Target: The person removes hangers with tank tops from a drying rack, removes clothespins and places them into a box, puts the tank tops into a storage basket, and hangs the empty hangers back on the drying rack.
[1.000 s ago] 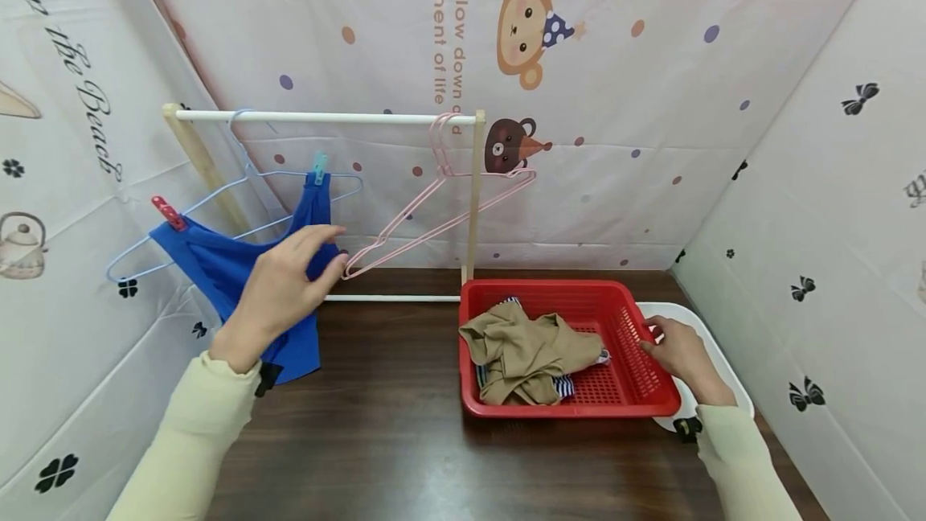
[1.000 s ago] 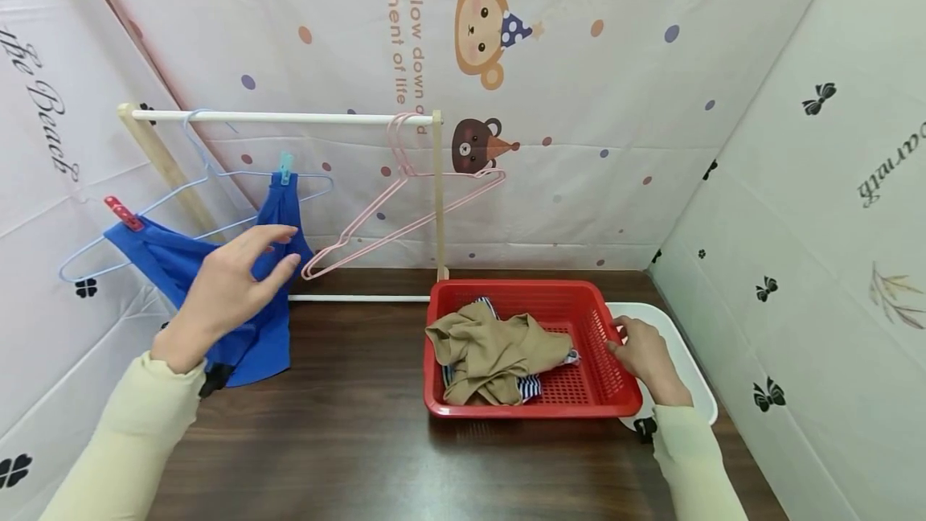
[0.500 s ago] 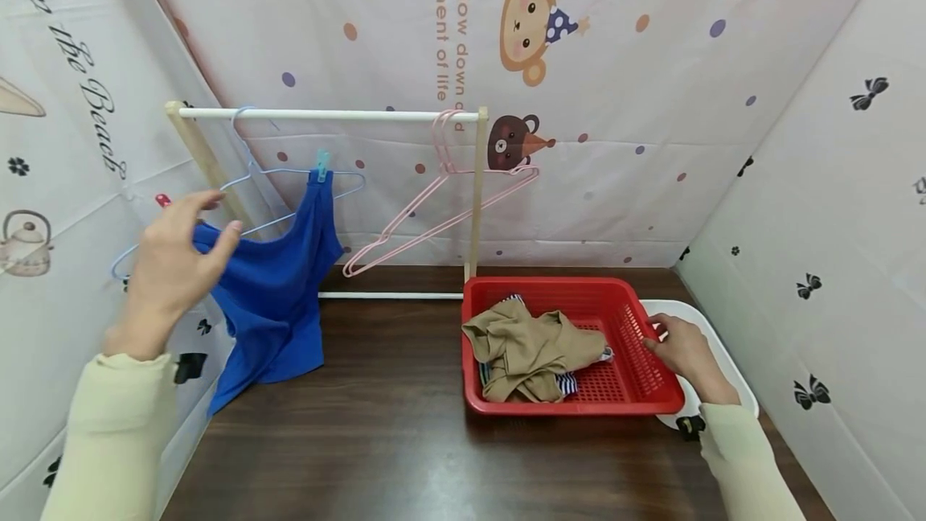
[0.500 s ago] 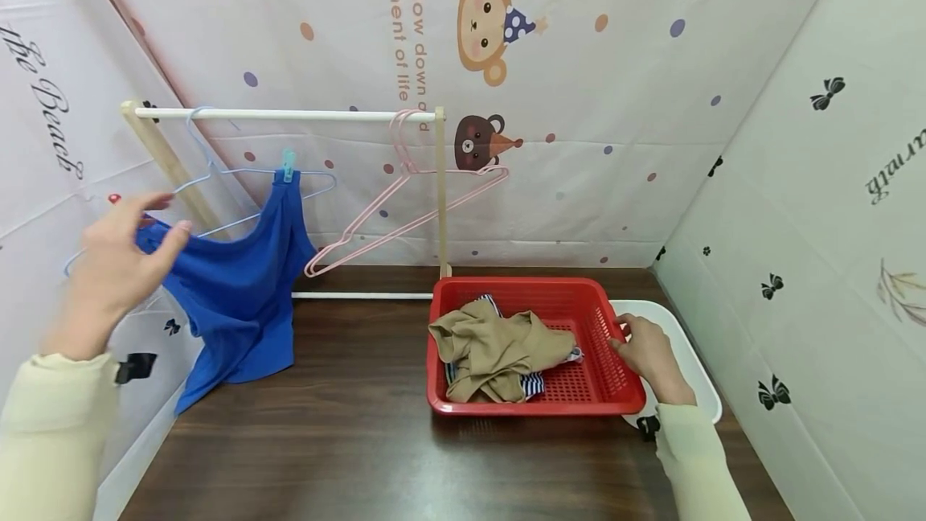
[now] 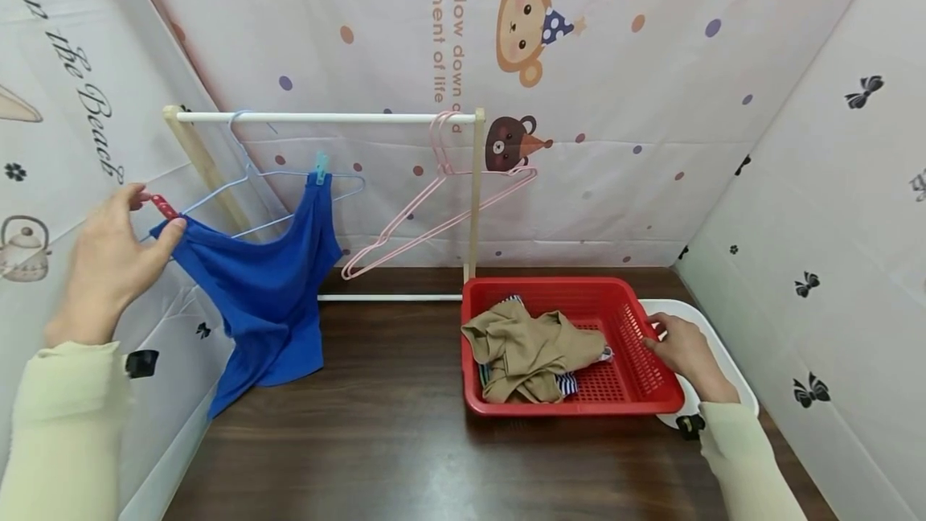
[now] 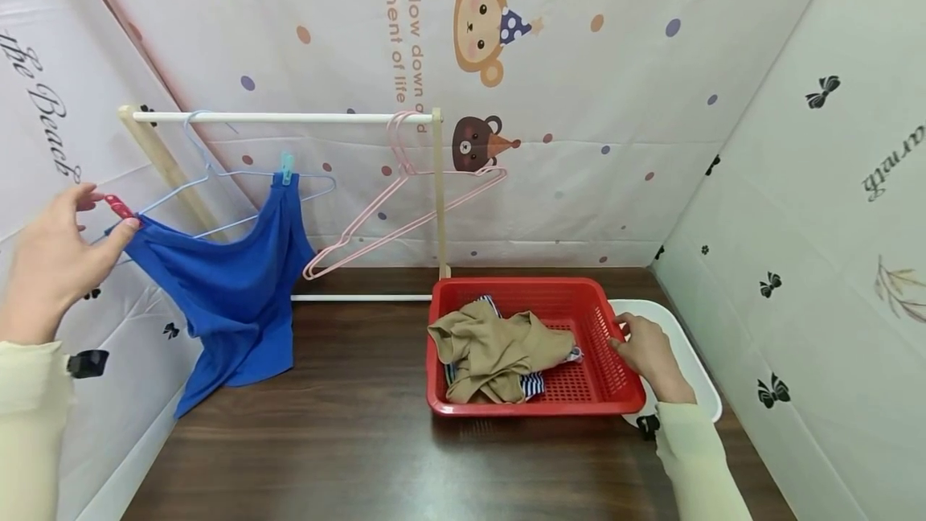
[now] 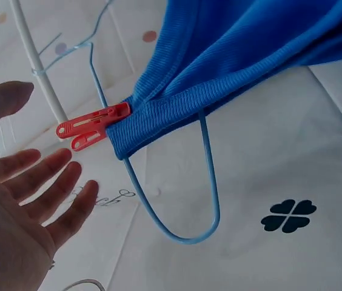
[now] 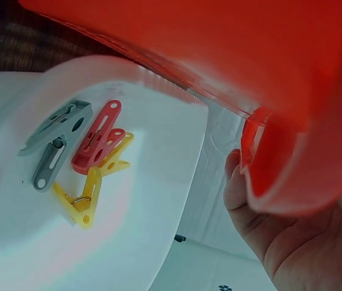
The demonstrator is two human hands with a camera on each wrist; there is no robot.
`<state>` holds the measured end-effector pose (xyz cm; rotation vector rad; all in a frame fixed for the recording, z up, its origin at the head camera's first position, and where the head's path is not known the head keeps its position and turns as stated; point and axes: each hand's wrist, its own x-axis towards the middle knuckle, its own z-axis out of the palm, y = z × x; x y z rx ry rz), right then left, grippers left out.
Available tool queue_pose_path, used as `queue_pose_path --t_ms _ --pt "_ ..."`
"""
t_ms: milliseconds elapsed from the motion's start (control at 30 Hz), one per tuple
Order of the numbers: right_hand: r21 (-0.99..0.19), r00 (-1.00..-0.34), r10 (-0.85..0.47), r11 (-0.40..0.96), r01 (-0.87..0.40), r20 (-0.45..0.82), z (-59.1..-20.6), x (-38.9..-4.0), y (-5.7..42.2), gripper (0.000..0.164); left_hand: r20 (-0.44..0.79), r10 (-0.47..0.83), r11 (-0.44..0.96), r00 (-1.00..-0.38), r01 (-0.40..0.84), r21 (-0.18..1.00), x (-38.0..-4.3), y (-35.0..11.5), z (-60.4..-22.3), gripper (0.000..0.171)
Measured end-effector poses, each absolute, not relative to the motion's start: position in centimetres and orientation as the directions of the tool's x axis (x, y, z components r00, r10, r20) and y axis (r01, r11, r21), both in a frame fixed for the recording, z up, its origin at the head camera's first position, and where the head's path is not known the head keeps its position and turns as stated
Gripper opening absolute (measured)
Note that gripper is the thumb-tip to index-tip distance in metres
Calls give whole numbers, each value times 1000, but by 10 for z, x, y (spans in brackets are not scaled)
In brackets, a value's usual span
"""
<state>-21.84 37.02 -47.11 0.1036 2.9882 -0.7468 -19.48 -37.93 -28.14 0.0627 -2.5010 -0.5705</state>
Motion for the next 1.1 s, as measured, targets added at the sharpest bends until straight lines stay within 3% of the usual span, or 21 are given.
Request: queue_pose_path --t_ms 200,400,533,767,1100 --pt "-468 -996 50 880 79 -75 -472 -218 371 47 451 -208 912 -868 -6 409 -202 -392 -284 73" --pt "-444 -998 44 894 62 -50 -473 -217 370 44 298 -137 939 -945 -28 343 -208 -406 -292 74" --pt "-432 -999 39 901 49 -31 -473 -218 369 43 241 -110 947 -964 -28 321 -208 -409 -297 76" --pt "-428 -999 32 903 36 -16 -474 -218 370 42 251 -68 940 -966 22 340 -212 -407 -297 68" --pt "-439 -998 45 897 57 -39 -472 -217 370 45 150 62 937 -987 109 332 -223 -407 -299 57"
